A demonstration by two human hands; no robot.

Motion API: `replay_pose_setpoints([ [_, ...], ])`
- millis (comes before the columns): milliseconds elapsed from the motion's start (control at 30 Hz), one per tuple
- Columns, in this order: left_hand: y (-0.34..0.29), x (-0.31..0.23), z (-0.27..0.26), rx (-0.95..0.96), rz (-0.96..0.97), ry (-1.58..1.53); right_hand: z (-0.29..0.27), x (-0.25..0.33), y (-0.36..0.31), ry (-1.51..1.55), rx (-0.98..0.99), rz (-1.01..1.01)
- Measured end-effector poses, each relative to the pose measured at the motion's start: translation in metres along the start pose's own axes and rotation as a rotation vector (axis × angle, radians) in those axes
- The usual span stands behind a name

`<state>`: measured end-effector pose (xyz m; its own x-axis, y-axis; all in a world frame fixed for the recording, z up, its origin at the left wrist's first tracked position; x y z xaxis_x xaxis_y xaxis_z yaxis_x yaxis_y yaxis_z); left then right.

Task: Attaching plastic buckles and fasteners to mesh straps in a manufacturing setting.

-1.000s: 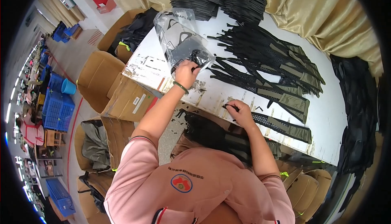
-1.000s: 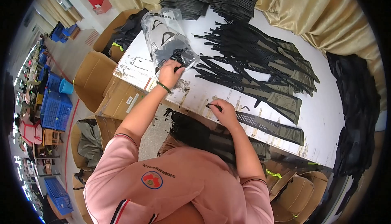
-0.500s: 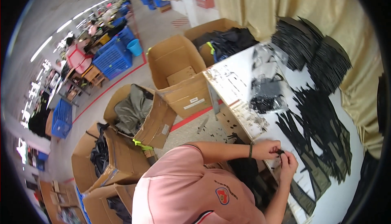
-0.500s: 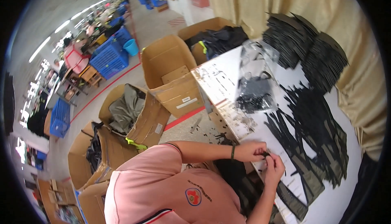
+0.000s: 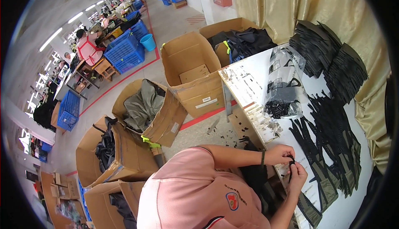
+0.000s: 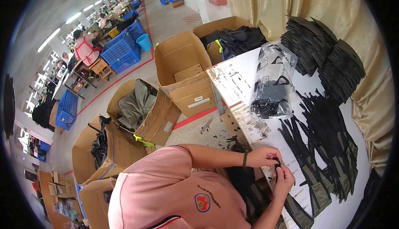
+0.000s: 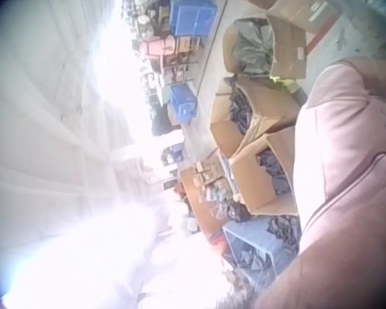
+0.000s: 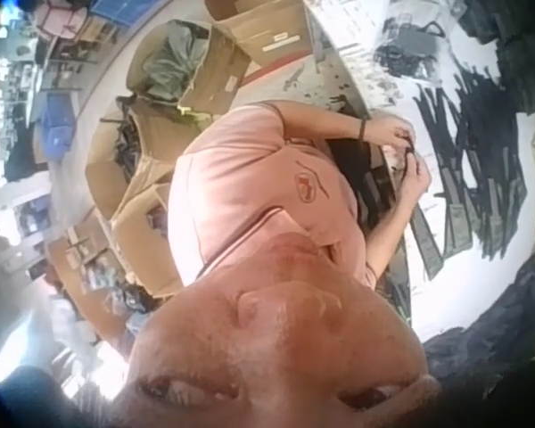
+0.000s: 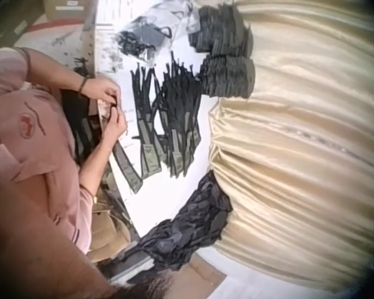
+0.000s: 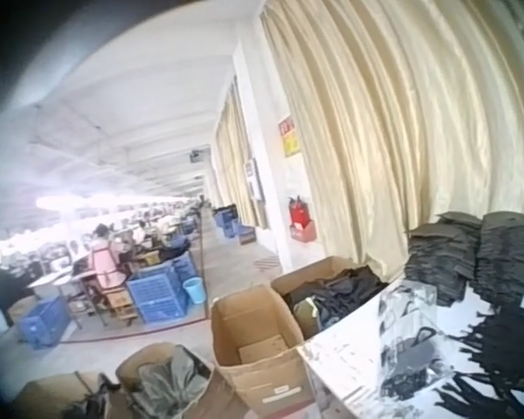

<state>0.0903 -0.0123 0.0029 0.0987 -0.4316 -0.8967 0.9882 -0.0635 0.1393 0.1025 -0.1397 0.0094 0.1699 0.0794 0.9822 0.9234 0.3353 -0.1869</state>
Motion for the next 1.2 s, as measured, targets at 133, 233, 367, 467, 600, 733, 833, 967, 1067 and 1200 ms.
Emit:
replay_pose_setpoints([
  [133, -0.003, -0.005, 0.001, 0.068, 0.097, 0.24, 0.003, -0.002, -0.002, -0.1, 0.073, 0.011],
  [233, -0.009, -0.012, 0.005, 0.111, -0.013, 0.167, 0.002, -0.004, -0.004, -0.028, 0.113, 0.045],
  [367, -0.015, 0.015, 0.002, 0.037, -0.322, -0.095, -0.002, -0.011, -0.007, -0.059, 0.166, 0.046],
  [467, -0.013, 0.031, 0.007, 0.124, -0.289, -0.159, -0.005, -0.011, -0.016, -0.106, 0.16, 0.06],
  [600, -0.019, 0.047, 0.005, 0.075, -0.458, -0.34, -0.014, -0.008, -0.022, -0.111, 0.074, 0.132],
  [733, -0.027, 0.03, -0.005, 0.082, -0.518, -0.486, -0.003, -0.005, -0.008, 0.055, 0.151, 0.091],
  [833, -0.028, 0.027, -0.002, 0.044, -0.596, -0.562, -0.001, -0.008, -0.006, 0.169, 0.176, 0.049],
  [967, -0.024, 0.035, 0.012, 0.172, -0.624, -0.578, 0.0, -0.003, -0.012, 0.179, 0.235, 0.043],
  [1067, -0.023, 0.037, 0.021, 0.157, -0.628, -0.561, 0.001, 0.003, -0.018, 0.149, 0.273, 0.038],
  [1200, -0.023, 0.039, 0.024, 0.13, -0.632, -0.525, -0.002, 0.014, -0.024, -0.026, 0.275, 0.011],
])
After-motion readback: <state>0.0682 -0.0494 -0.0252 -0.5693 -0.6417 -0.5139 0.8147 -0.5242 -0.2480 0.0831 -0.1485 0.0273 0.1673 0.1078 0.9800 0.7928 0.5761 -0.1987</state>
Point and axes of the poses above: each hand's wrist, its own y-axis towards the middle knuckle, its own z-axis out of the palm, x = y × z, the point moved 9 cm from there along y, towards the middle knuckle, and after that the axes turned 1 degree about z, right-handed, at the moved point
